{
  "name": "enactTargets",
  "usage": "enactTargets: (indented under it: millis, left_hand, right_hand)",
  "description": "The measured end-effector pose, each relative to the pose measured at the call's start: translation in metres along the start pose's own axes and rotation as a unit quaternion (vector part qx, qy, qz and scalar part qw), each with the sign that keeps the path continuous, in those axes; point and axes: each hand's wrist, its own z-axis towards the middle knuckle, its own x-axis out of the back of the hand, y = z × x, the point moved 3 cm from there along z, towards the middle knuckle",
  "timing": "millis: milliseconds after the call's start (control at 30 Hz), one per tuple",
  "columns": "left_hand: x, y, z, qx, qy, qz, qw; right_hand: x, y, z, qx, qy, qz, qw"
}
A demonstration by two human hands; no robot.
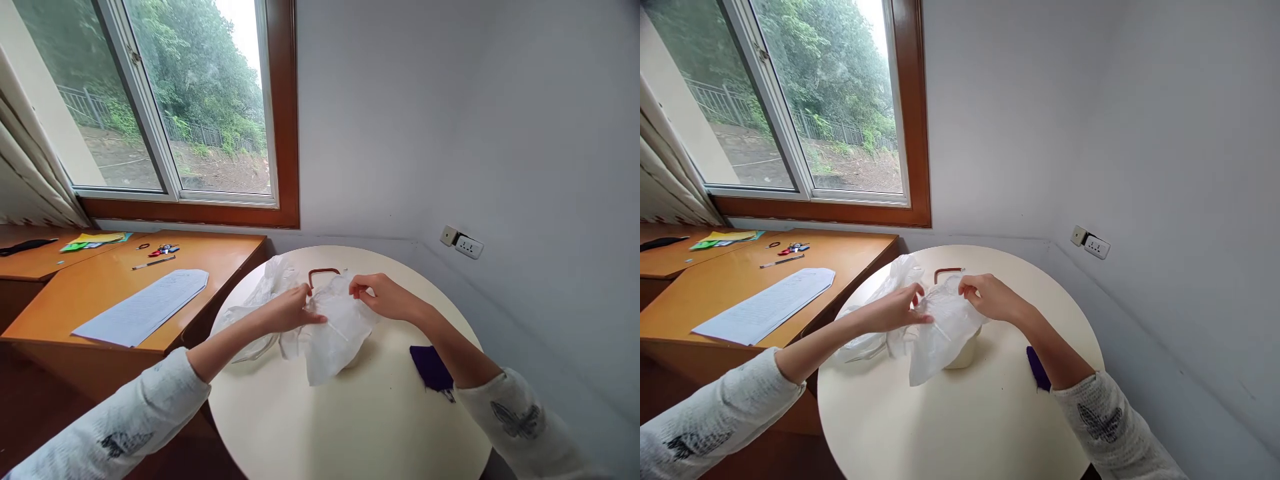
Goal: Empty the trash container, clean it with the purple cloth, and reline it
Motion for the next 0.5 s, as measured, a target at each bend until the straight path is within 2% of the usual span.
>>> enactTargets:
  millis: [67, 167, 300, 400, 500]
  left_hand:
    - [-0.003, -0.005, 0.001, 0.002, -0.031, 0.023, 0.999]
    - [0.002, 0.005, -0.007, -0.039, -0.011, 0.052, 0.998]
    - [0.010, 0.041, -0.028, -0.180, 0.032, 0.036, 0.982]
    - [0.003, 0.064, -0.043, -0.287, -0.036, 0.046, 0.956]
    - [-0.008, 0.073, -0.053, -0.348, -0.097, 0.059, 0.931]
  right_hand:
    - [-0.002, -0.002, 0.004, 0.015, 0.016, 0.006, 1.000]
    - [-0.004, -0.007, 0.007, 0.044, 0.042, -0.008, 0.998]
    - [-0.007, -0.018, 0.008, 0.121, 0.061, -0.077, 0.988]
    - [-0.010, -0.023, 0.005, 0.171, 0.043, -0.119, 0.977]
    - [-0.012, -0.023, -0.009, 0.189, -0.022, -0.122, 0.974]
